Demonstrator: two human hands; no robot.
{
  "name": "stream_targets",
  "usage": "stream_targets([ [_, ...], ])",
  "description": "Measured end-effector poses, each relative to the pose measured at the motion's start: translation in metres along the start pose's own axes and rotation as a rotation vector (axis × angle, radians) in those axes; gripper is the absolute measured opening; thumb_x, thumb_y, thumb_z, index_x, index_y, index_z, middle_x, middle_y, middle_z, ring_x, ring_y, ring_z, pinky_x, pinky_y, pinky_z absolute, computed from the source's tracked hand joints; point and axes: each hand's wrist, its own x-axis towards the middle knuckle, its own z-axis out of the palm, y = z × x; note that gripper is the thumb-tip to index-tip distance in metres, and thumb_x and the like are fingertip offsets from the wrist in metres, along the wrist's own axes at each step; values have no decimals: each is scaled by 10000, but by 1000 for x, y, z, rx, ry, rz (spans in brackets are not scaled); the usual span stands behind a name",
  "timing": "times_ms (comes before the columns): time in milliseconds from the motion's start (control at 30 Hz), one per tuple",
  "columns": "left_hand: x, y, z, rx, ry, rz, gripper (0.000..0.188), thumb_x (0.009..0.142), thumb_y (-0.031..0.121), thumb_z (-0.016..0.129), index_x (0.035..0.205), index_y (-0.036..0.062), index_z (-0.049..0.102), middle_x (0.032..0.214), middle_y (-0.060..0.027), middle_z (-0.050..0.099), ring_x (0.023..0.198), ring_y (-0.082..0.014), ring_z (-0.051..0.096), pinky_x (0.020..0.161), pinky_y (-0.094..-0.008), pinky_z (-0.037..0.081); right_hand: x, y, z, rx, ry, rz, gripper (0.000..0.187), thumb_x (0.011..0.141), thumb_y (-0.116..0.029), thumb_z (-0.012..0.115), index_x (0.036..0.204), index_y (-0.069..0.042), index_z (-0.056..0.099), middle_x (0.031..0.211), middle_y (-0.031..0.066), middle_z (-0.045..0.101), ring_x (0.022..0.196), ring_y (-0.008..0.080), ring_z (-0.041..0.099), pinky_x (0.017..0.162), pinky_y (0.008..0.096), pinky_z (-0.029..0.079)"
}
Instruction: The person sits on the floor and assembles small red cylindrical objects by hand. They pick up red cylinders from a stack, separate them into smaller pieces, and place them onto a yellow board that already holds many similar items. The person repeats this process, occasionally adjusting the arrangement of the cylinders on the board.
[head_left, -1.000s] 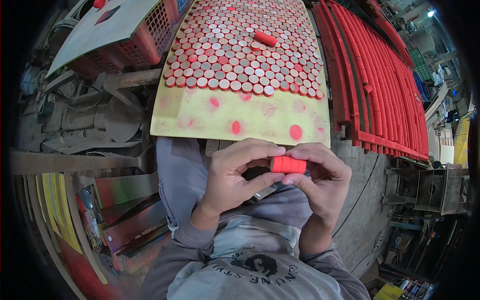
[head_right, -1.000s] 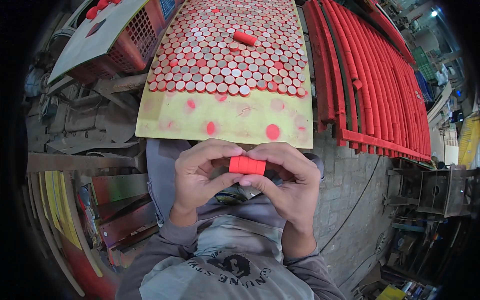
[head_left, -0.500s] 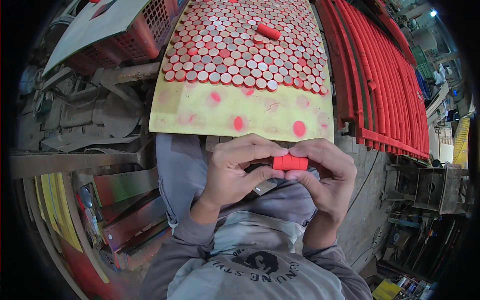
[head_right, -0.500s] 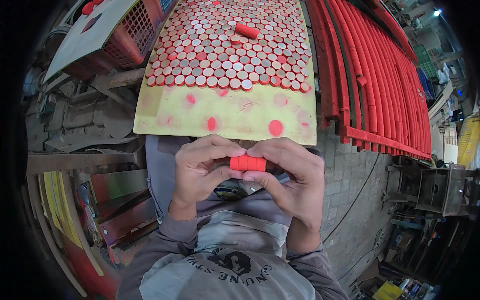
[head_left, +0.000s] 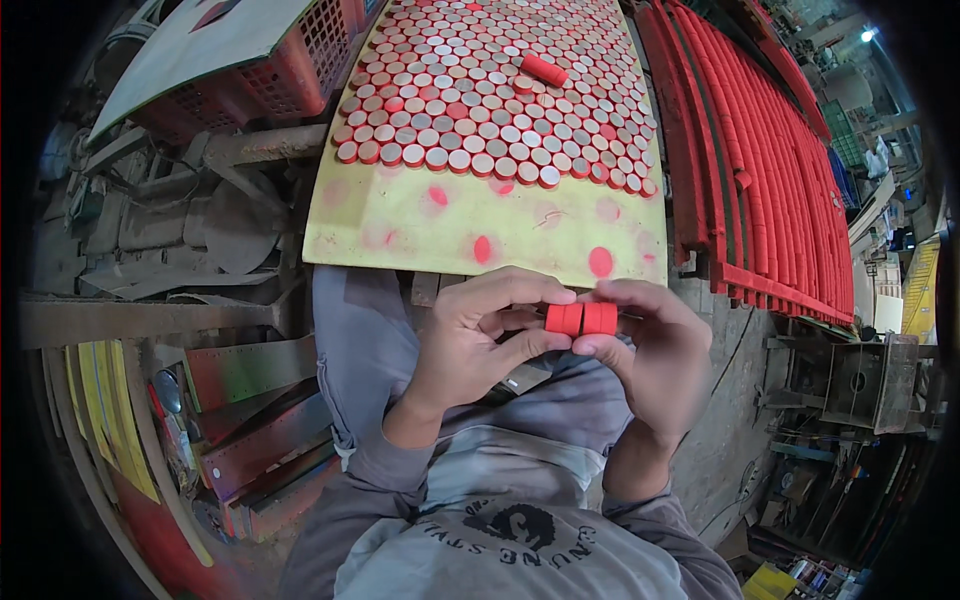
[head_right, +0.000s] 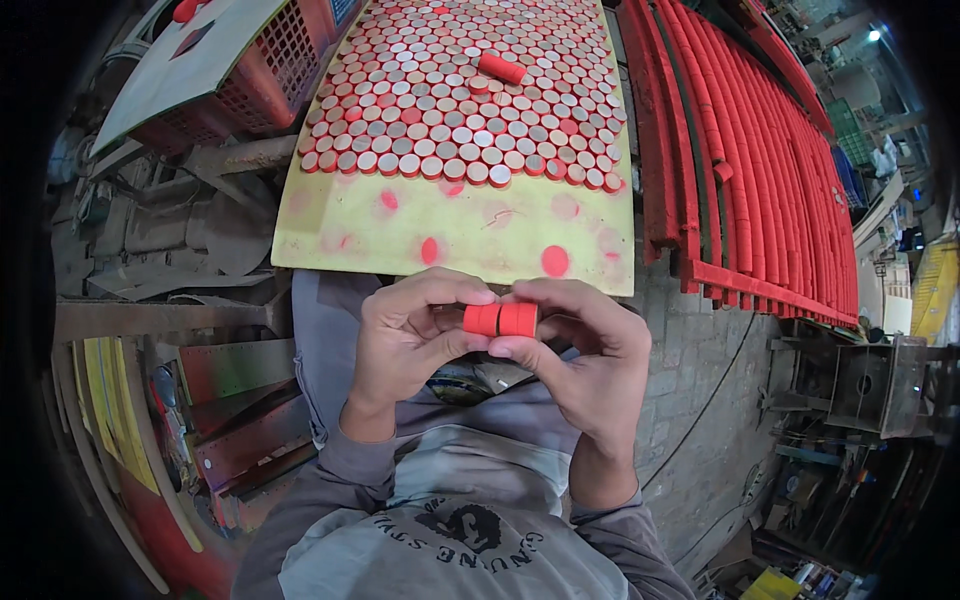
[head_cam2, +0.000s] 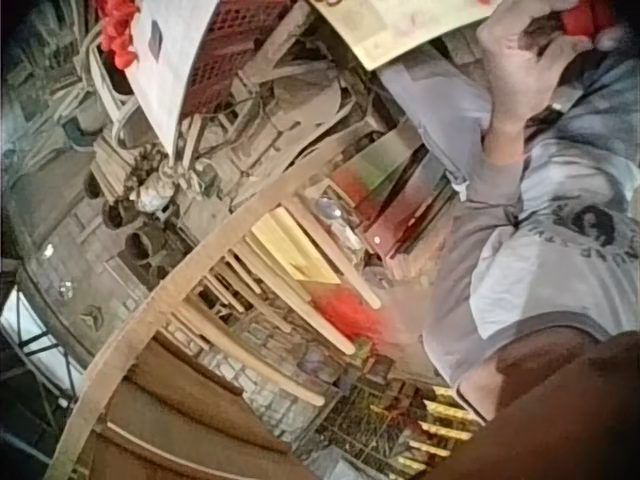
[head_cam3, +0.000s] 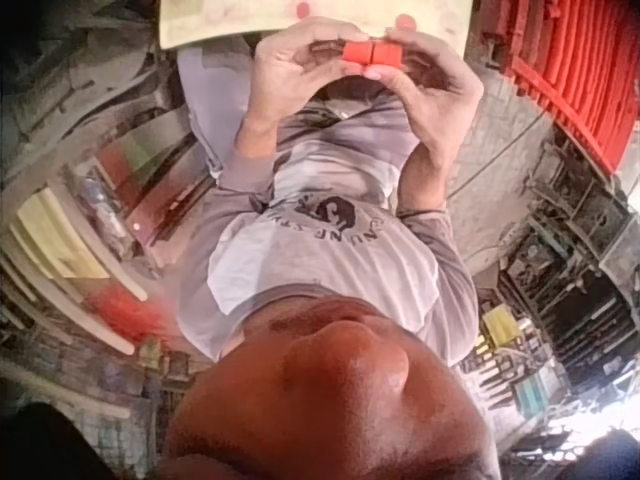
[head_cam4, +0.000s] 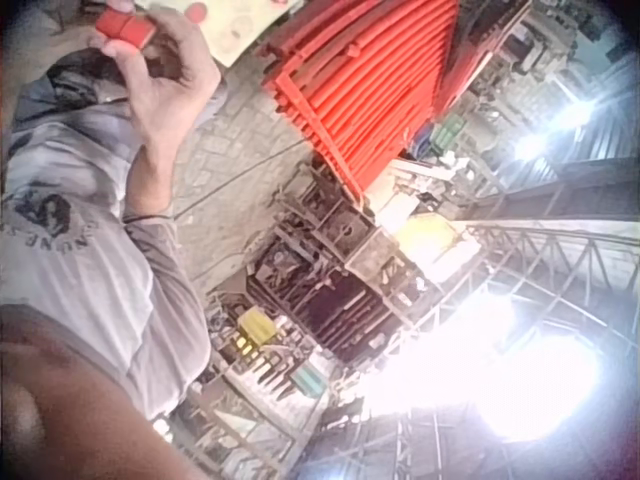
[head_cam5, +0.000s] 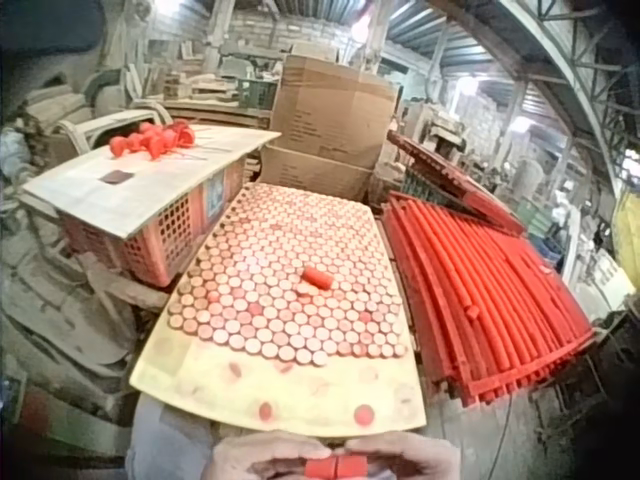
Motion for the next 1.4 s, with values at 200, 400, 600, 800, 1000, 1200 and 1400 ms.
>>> stream_targets([
  [200,-1,6,2,162,8,27,348,833,-60,756,1174,-28,695,1168,-118,653,1044,-180,678,876,-288,607,-3,-3,2,-10,21,-6,333,779,87,793,1098,76,700,1054,140,700,895,163,697,793,254,585],
  [400,-1,4,1,219,-2,34,338,812,-56,765,1143,-14,714,1126,-135,710,995,-183,701,845,-289,608,-3,-3,-3,-152,-36,-17,325,766,88,787,1083,57,719,1015,130,709,841,153,694,758,262,576],
  [600,-1,3,5,294,41,20,319,790,-27,777,1104,-13,720,1075,-134,739,968,-202,720,838,-301,585,-1,-5,-4,-142,-57,-12,316,770,76,791,1077,64,716,1022,129,699,846,153,689,752,266,576],
  [800,1,-1,6,439,57,145,331,752,-8,802,1074,4,728,1009,-140,745,925,-246,735,807,-313,581,-3,-4,-3,-105,-53,-8,321,774,82,790,1085,80,709,1034,134,674,869,155,681,768,259,578],
  [1000,-1,0,16,572,94,303,305,775,-5,797,1066,-25,706,999,-165,728,870,-266,721,767,-331,570,-8,0,-1,-46,13,19,301,780,96,777,1074,88,709,946,105,646,826,141,662,761,252,575],
  [1200,-10,-4,27,573,146,397,291,822,-6,767,1093,-63,679,982,-198,705,845,-299,701,764,-338,564,-12,-11,0,-7,11,23,256,809,103,754,1058,106,696,937,104,615,788,139,658,699,246,597],
  [1400,-11,-3,18,337,30,177,287,847,20,755,1114,-57,682,1018,-191,713,885,-267,709,806,-328,563,-15,-15,1,77,5,99,228,832,133,709,1057,134,675,949,120,594,774,160,689,654,241,622],
])
